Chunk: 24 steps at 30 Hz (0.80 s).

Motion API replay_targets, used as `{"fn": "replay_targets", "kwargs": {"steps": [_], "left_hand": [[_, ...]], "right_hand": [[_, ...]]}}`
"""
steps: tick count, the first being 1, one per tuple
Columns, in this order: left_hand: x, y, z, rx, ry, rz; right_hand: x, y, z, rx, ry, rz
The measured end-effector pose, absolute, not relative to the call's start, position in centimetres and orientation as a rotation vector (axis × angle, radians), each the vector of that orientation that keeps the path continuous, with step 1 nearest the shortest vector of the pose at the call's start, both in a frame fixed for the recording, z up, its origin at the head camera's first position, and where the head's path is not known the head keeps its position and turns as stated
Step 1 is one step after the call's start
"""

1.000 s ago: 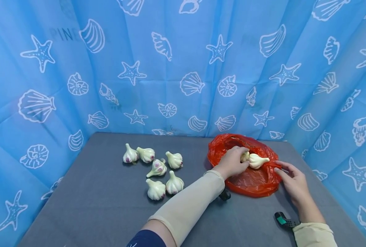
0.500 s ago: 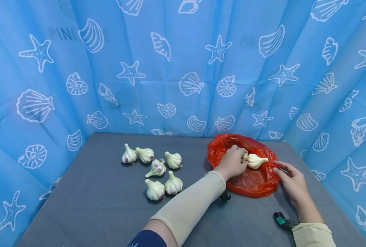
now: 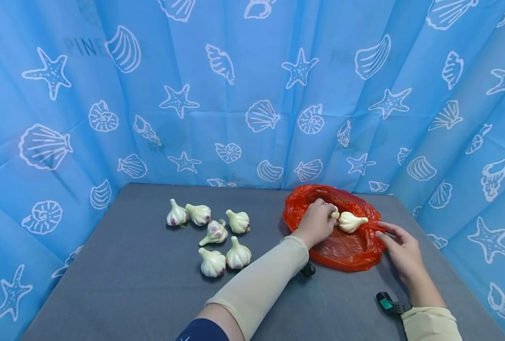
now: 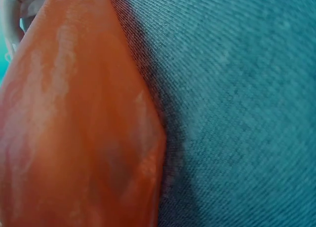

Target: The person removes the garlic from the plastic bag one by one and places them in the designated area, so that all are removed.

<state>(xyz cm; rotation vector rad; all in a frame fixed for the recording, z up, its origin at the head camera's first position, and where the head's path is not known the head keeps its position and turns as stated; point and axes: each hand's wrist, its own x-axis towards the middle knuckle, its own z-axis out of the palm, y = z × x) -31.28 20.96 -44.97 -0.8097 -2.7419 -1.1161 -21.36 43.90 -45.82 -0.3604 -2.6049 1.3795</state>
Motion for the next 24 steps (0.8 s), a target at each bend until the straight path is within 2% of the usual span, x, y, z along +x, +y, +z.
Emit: {"fn": "replay_targets", "kwargs": {"steps": [13, 24], "left_hand": [[-31.4, 20.8, -45.5, -0.809, -2.707, -1.078], [-30.3, 20.3, -43.9, -0.857, -2.586, -1.035]], "right_hand": [[-21.5, 43.8, -45.9, -0.353, -2.595, 1.384], [-21.5, 44.0, -46.0, -0.359, -2.621, 1.371]]}}
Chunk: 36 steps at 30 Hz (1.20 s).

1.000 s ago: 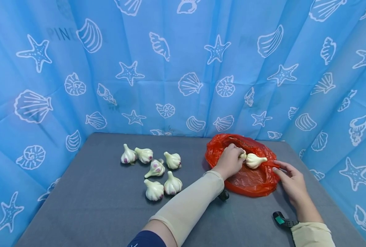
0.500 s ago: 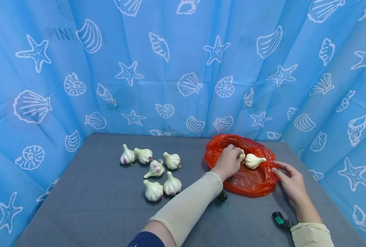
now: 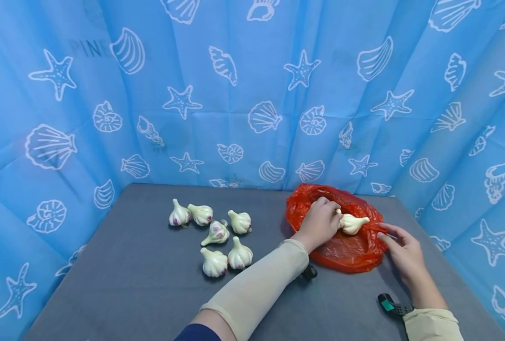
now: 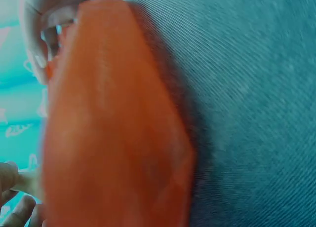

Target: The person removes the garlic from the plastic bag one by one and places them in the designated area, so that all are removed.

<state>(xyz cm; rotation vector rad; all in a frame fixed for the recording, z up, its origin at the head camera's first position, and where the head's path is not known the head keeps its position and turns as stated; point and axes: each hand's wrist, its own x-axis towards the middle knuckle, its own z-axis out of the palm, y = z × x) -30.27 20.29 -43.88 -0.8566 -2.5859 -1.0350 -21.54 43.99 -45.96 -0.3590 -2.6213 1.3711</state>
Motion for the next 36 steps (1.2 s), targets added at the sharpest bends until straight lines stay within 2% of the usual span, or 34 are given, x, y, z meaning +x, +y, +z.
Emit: {"fn": "replay_targets", "kwargs": {"steps": [8, 21, 36], "left_hand": [[-29.1, 19.2, -42.2, -0.893, -2.513, -0.971], [-25.4, 14.7, -36.7, -1.096, -2.307, -1.099], [-22.3, 8.4, -36.4, -1.208, -2.192, -1.327]], "right_hand": [[-21.5, 43.8, -46.0, -0.335, -2.608, 1.38], [-21.7, 43.9, -45.9, -0.33, -2.597, 1.381], [-21.7, 44.0, -46.0, -0.323, -2.635, 1.368]]}}
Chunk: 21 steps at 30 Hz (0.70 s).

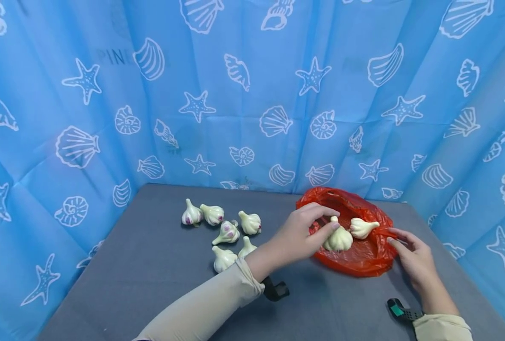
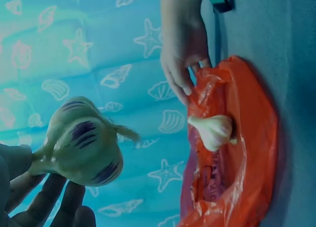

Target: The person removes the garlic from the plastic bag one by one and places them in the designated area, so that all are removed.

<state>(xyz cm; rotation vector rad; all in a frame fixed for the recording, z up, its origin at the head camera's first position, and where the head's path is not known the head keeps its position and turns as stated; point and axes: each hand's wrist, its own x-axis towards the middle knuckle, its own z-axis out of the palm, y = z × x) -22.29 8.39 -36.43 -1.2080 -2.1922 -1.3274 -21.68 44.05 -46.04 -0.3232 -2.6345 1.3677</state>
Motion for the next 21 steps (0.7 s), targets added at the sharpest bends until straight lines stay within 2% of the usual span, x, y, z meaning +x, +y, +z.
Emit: {"fn": "replay_targets", "kwargs": {"steps": [11, 21], "left_hand": [[-20.6, 2.6, -36.5, -1.192, -2.208, -1.481], [-19.6, -3.1, -36.5, -1.018, -2.222, -1.467]], "right_hand": [[-21.5, 43.9, -46.0, -0.331, -2.635, 1.368], [-21.5, 43.8, -46.1, -0.323, -2.639, 1.354]]}}
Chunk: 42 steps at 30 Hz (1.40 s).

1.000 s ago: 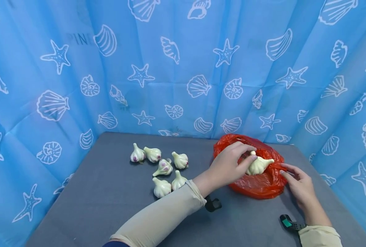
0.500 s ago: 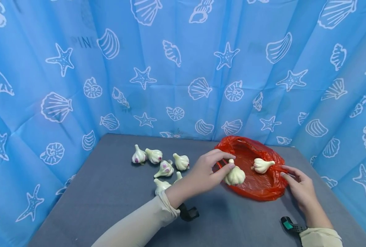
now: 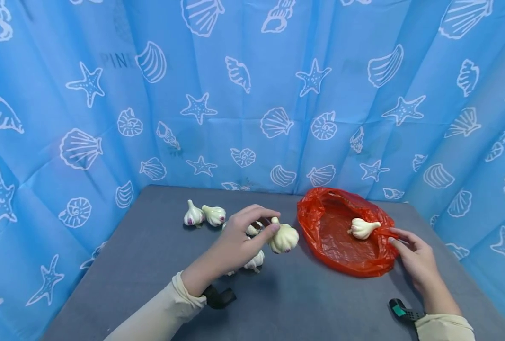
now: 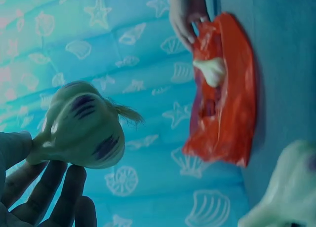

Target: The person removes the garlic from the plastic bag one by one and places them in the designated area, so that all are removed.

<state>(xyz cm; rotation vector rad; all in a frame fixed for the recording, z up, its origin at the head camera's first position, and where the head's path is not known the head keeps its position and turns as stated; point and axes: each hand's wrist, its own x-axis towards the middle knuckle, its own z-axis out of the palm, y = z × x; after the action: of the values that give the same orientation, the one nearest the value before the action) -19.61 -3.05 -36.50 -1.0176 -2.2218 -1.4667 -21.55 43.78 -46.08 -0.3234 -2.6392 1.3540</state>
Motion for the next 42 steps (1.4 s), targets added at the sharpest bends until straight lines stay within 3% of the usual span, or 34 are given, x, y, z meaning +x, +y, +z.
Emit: {"fn": "replay_targets", "kwargs": {"steps": [24, 42], "left_hand": [[-20.4, -12.9, -39.5, -0.728, -2.2, -1.327], [-22.2, -16.9, -38.3, -0.634, -2.445, -1.229]], "right_hand": [[-21.5, 43.6, -46.2, -0.337, -2.67, 1.346], [-21.5, 43.6, -45.8, -0.36, -2.705, 1.356]]}}
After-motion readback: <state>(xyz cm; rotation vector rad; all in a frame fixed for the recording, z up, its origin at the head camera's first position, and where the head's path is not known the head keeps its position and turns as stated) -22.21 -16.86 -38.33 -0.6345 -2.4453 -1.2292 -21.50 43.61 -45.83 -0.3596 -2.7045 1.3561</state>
